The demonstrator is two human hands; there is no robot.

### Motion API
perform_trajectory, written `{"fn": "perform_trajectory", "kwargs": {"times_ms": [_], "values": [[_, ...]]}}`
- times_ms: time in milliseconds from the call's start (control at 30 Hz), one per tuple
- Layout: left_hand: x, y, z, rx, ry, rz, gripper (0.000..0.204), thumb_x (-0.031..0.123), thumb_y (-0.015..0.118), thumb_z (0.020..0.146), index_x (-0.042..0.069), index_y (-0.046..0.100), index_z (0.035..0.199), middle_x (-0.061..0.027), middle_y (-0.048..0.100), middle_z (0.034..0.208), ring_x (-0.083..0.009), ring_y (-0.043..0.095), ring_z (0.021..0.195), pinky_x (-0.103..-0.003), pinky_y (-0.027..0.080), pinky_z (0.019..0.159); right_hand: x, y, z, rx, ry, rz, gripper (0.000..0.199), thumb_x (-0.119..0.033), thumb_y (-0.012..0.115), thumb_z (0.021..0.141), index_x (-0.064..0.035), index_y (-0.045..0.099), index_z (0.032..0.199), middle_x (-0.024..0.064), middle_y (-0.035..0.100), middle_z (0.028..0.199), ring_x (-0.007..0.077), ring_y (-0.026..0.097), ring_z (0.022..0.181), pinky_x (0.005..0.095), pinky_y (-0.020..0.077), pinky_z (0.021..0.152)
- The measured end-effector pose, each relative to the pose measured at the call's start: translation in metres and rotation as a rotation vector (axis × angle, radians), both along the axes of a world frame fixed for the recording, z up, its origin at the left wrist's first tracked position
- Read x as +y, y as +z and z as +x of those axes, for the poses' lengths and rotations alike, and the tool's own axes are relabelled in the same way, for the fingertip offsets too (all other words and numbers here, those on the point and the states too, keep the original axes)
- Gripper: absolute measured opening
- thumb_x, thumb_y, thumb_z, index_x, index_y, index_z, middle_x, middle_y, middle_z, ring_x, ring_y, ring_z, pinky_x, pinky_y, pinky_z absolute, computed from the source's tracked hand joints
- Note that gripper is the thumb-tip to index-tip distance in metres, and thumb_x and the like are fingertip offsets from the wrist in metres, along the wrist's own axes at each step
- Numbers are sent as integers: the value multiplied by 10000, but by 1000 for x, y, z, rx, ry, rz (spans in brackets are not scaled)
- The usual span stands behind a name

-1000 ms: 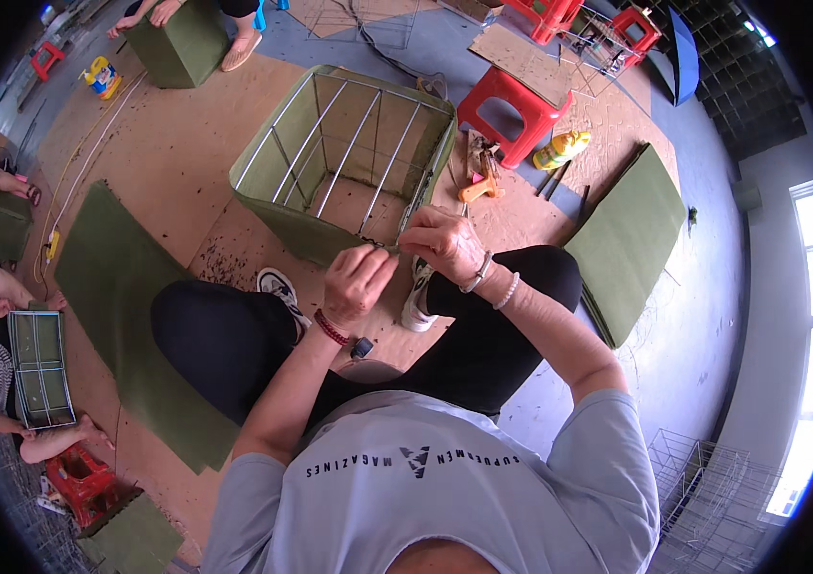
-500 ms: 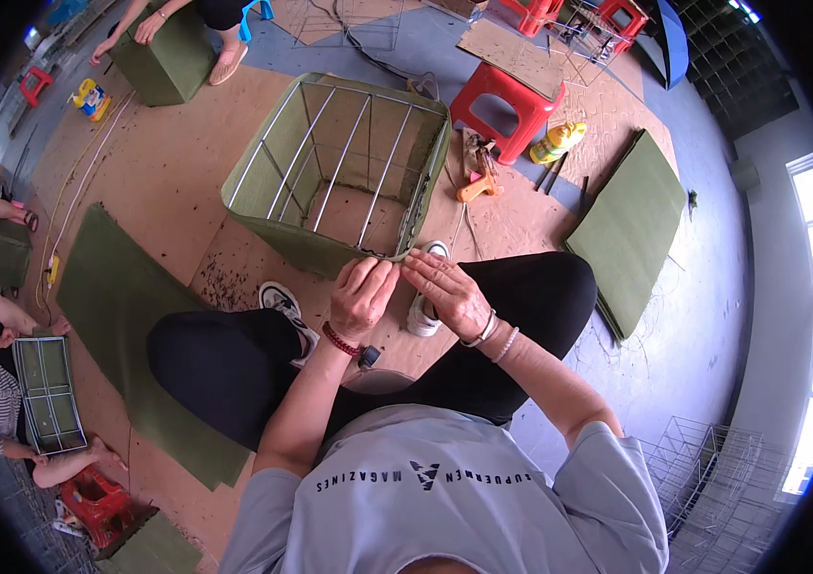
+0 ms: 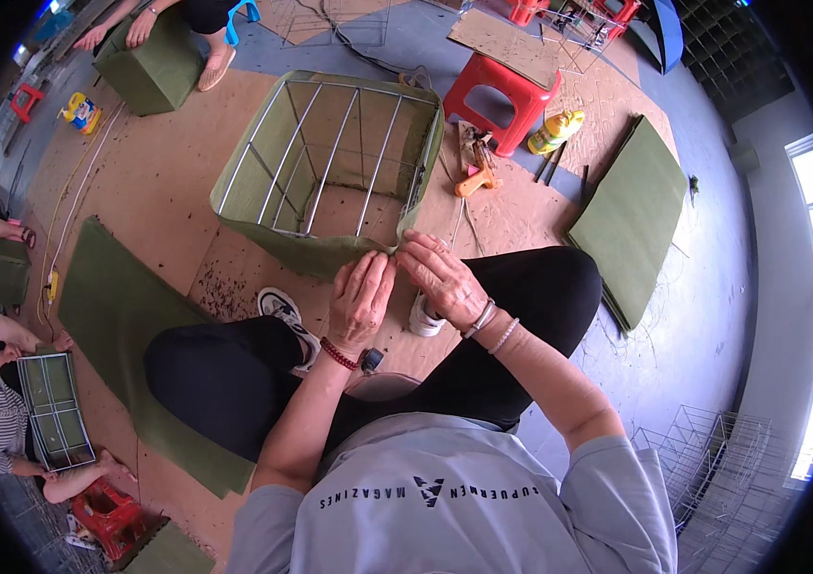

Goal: Applying hot glue to a fabric cover and attaching it to a metal wire storage bin frame.

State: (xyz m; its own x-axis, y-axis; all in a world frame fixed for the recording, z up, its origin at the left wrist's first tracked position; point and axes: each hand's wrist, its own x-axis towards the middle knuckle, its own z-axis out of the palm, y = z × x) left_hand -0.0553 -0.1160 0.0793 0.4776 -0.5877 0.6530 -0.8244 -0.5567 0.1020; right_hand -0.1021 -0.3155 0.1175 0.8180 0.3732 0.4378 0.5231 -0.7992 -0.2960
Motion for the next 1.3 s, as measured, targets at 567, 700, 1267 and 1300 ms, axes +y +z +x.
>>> {"fn": "perform_trajectory", "kwargs": {"times_ms": [567, 700, 1267, 1300], "values": [[-9, 28, 47, 248, -271, -22, 180, 58, 757, 763, 48, 590, 830, -96, 555, 829, -277, 603, 866, -460, 495, 1008, -18, 8, 49, 16, 296, 51, 454, -205, 837, 626, -16, 636, 988, 119, 642, 1001, 311, 633, 1044, 421, 500, 1001], [-9, 32, 53, 321, -317, 47, 187, 64, 774, 750, 46, 596, 805, -102, 553, 783, -277, 607, 843, -491, 452, 1094, -17, 2, 60, 47, 316, 1, 410, -262, 847, 609, -52, 629, 885, 85, 626, 893, 290, 628, 936, 406, 498, 900], [-11, 46, 45, 402, -246, 75, 190, 120, 770, 801, 7, 652, 897, -133, 664, 939, -287, 645, 1032, -526, 359, 1171, -88, 39, 90, 92, 424, -182, 712, -235, 799, 767, 13, 524, 1374, 189, 496, 1478, 335, 440, 1415, 460, 372, 1176], [-13, 48, 43, 407, -231, 84, 189, 116, 767, 803, 1, 652, 899, -143, 663, 963, -294, 635, 1070, -526, 360, 1170, -96, 35, 92, 80, 433, -211, 727, -208, 794, 766, 10, 505, 1396, 189, 503, 1471, 344, 439, 1415, 455, 378, 1173]]}}
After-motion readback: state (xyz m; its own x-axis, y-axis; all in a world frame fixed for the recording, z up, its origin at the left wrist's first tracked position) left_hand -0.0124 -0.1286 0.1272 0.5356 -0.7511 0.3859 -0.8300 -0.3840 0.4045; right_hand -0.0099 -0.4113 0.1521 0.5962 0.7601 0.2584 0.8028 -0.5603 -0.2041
